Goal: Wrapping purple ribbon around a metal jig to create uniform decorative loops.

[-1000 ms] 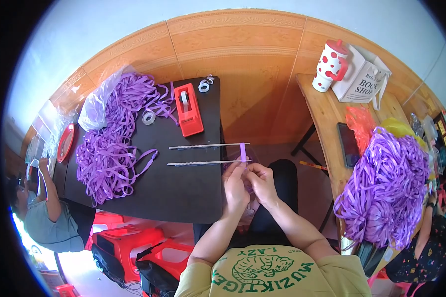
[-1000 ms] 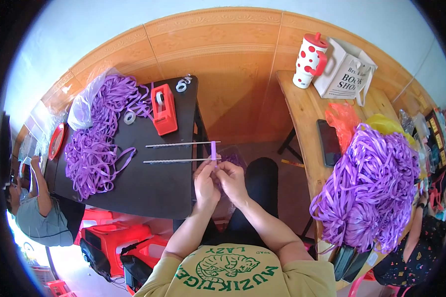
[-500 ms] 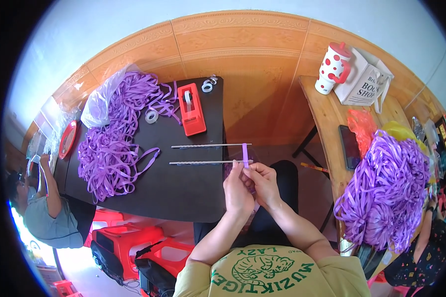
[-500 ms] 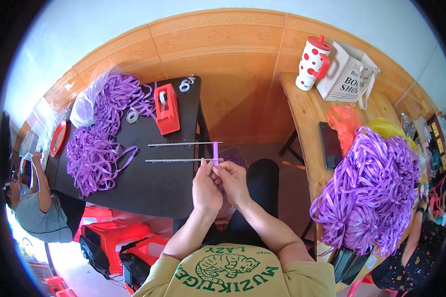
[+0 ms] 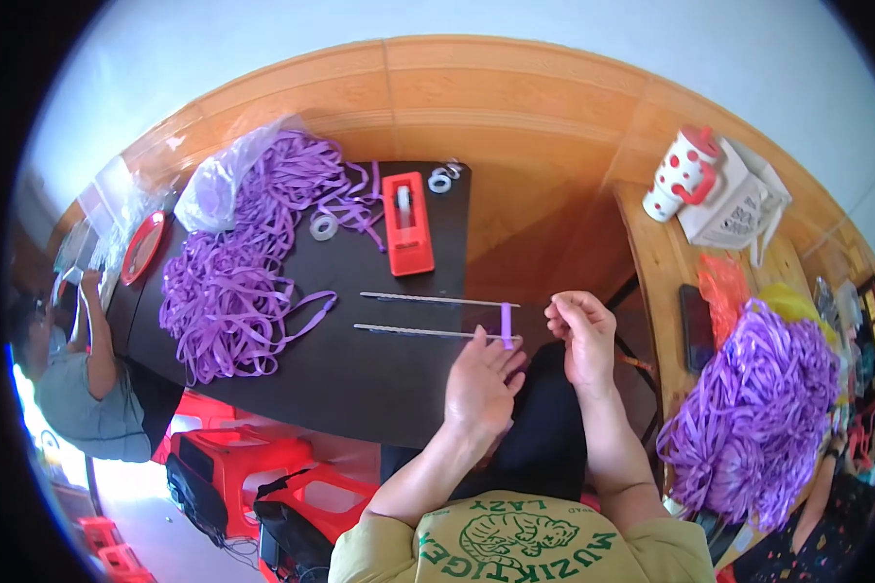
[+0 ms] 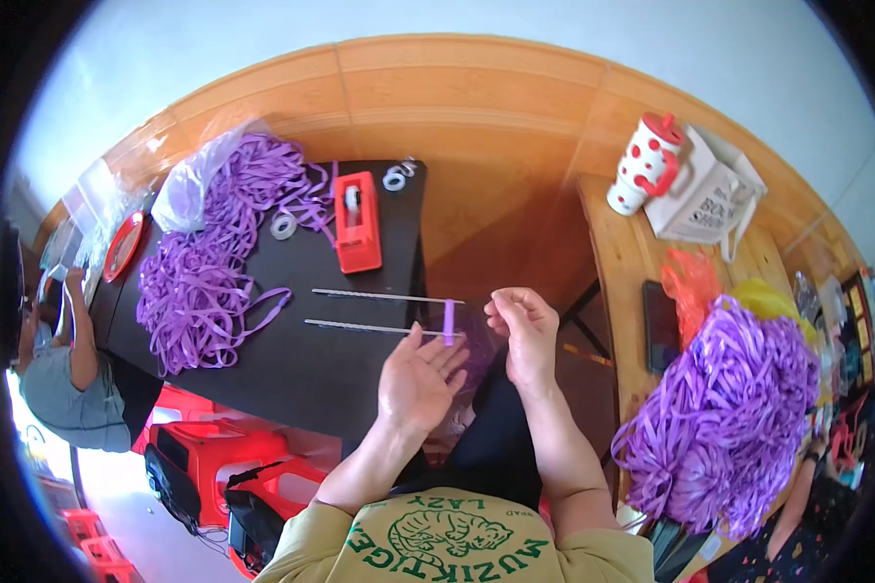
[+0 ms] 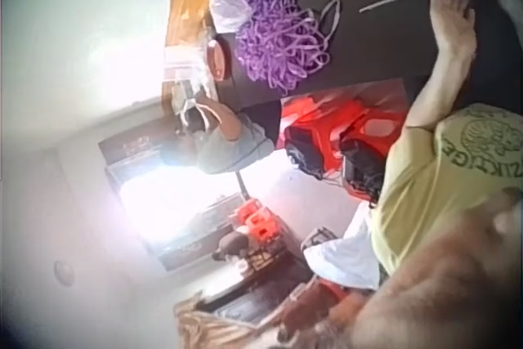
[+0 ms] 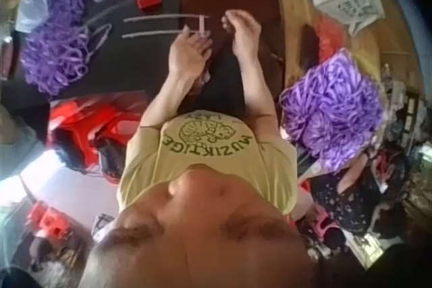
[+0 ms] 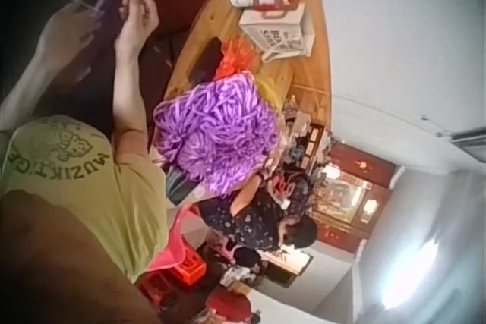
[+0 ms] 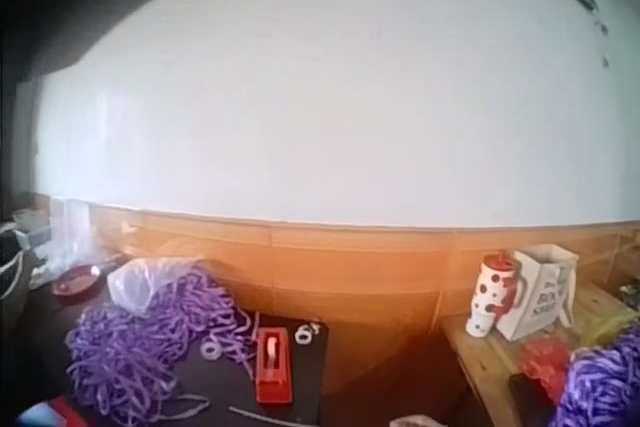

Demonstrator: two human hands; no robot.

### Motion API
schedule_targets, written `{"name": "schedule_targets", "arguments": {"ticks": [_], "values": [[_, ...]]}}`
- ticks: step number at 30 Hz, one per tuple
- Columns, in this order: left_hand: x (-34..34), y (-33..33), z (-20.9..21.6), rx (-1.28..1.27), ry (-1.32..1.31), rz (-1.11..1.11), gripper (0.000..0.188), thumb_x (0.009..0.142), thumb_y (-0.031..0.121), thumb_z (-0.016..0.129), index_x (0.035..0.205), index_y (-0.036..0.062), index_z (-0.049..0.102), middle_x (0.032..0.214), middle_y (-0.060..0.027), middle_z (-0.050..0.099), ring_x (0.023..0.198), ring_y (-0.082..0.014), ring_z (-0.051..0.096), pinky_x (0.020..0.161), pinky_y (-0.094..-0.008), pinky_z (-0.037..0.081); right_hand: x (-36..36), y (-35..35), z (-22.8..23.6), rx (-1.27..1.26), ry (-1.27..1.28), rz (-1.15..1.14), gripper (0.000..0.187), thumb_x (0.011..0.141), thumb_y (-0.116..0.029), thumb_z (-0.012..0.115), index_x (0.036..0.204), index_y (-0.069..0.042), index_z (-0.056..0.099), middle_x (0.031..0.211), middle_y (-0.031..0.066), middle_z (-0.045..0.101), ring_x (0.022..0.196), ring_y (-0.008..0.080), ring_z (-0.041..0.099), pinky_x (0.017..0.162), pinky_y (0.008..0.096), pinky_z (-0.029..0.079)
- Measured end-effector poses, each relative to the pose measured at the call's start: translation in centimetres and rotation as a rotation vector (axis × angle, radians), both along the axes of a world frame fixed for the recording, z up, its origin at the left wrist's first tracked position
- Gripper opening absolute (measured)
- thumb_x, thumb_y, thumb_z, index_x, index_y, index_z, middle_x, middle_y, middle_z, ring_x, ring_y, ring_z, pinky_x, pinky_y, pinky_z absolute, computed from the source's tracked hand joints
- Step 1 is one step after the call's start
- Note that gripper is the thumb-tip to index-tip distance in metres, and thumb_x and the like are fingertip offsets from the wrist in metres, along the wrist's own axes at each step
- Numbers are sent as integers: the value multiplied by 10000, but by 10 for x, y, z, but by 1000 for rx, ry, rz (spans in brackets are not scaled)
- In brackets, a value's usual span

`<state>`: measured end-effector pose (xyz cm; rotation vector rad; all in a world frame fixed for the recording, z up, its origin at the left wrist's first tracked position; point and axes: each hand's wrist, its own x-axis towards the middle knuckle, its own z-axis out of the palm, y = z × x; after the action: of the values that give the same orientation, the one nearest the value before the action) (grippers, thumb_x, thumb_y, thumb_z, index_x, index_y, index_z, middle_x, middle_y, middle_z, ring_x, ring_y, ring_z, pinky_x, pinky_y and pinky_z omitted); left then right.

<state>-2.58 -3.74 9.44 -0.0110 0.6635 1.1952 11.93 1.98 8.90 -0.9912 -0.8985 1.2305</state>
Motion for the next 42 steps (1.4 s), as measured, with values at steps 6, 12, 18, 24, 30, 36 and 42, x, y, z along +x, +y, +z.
{"name": "schedule_targets", "arguments": {"ticks": [6, 12, 18, 24, 30, 36, 42], "values": [[-5, 2, -1, -17, -28, -76, 608, 915, 500, 444, 1227, -21, 444, 1309, -154, 435, 1276, -309, 312, 1082, -447, 133, -62, 69, 25, -94, -235, 465, 173, 864, -229, 625, 940, -78, 662, 879, 3, 662, 775, 76, 590, 666, 202, 421], [-7, 4, 2, -10, -26, -114, 726, 910, 513, 433, 1342, -61, 327, 1361, -163, 397, 1275, -290, 321, 1071, -415, 165, -132, 120, 37, -58, -377, 441, 197, 825, -197, 673, 789, -3, 670, 663, 3, 571, 635, 59, 482, 548, 241, 353], [-9, 3, -3, -45, -17, -101, 680, 898, 525, 453, 1292, -26, 391, 1285, -112, 457, 1173, -228, 404, 1023, -362, 231, -163, 116, 25, -80, -426, 335, 181, 792, -153, 692, 716, 7, 654, 666, 34, 596, 626, 95, 512, 574, 263, 388], [-7, 3, 1, 2, -8, -85, 524, 932, 478, 407, 1214, 44, 491, 1195, -68, 526, 1116, -188, 443, 968, -344, 283, -169, 119, 24, -101, -296, 325, 71, 786, -63, 672, 741, -24, 634, 720, 34, 623, 705, 91, 533, 689, 242, 389], [-6, 0, -1, 51, -8, -42, 358, 953, 427, 373, 1120, 158, 541, 1103, 2, 558, 1019, -149, 465, 908, -356, 289, -168, 98, 41, -10, -183, 304, 92, 800, -46, 651, 719, -25, 612, 696, 3, 593, 679, 73, 508, 667, 231, 378], [-4, 0, -4, 59, -1, -15, 330, 964, 314, 339, 1188, 125, 492, 1178, -39, 549, 1083, -196, 485, 925, -358, 352, -163, 78, 21, 64, -219, 313, 149, 799, -55, 652, 678, 10, 593, 710, -8, 513, 610, 67, 430, 515, 249, 329], [-4, -2, -2, 32, -15, 2, 324, 967, 287, 333, 1182, 102, 489, 1161, -45, 550, 1076, -194, 487, 930, -367, 355, -162, 79, 7, 18, -321, 271, 173, 759, -69, 696, 654, 31, 601, 849, 88, 554, 789, 150, 514, 678, 296, 402]]}}
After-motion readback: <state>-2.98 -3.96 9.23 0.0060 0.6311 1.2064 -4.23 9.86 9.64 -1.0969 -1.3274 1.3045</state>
